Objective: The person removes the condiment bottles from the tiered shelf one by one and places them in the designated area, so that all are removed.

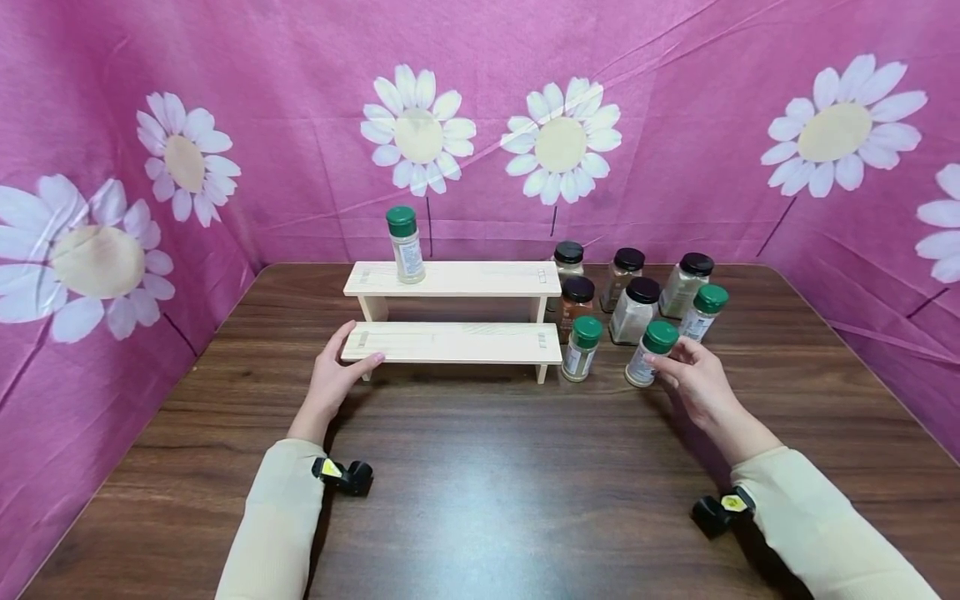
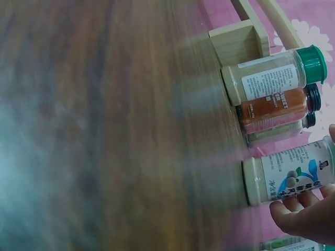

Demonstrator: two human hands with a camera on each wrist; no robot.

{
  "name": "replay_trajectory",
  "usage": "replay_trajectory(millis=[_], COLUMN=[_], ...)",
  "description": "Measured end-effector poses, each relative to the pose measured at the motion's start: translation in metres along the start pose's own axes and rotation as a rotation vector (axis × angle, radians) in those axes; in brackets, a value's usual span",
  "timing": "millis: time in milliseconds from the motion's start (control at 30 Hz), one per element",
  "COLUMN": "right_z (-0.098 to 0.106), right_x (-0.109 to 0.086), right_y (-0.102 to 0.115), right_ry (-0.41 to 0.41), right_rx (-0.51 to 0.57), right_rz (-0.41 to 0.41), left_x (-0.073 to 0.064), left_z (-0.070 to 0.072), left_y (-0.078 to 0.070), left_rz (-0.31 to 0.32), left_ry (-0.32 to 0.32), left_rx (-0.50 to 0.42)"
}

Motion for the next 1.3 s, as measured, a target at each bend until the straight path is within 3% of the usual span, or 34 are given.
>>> replay_trajectory(millis=[233,333,467,600,867,1067,1300], right_z=[0.004,0.023,0.028,0.021,-0.026,-0.033,-0.042], right_x=[0.004,0.013,0.019,0.018,0.007,0.014,0.027], right_y=[0.005,-0.007,-0.007,0.008,0.064,0.083,0.099], right_ry=[0.014,0.017,0.033,0.036,0.043,0.039,0.052], right_rx=[0.0,-0.046,-0.046,-0.018,-0.162,-0.248,-0.218], right_rz=[0.02,0.039,0.051,0.043,-0.003,-0.023,0.012], left_x=[0.001,0.001,0.001,0.001,0.001,0.0,0.0], left_z=[0.0,0.0,0.0,0.0,-0.001,-0.002,0.0], left_y=[0.002,0.001,0.001,0.002,0.001,0.0,0.0], left_rz=[-0.007,-0.005,0.001,0.004,0.0,-0.004,0.0], left_ry=[0.006,0.006,0.006,0.009,0.011,0.011,0.009], left_rx=[-0.018,-0.009,-0.006,-0.01,-0.001,-0.003,0.001])
Point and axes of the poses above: each hand's wrist, its own x-axis towards the middle knuckle, its own z-axis out of the back of the hand, y = z × x, the point moved 6 cm from there along x, towards the middle knuckle, and after that the axes turned 14 degrees about y, right-handed, at the moved point
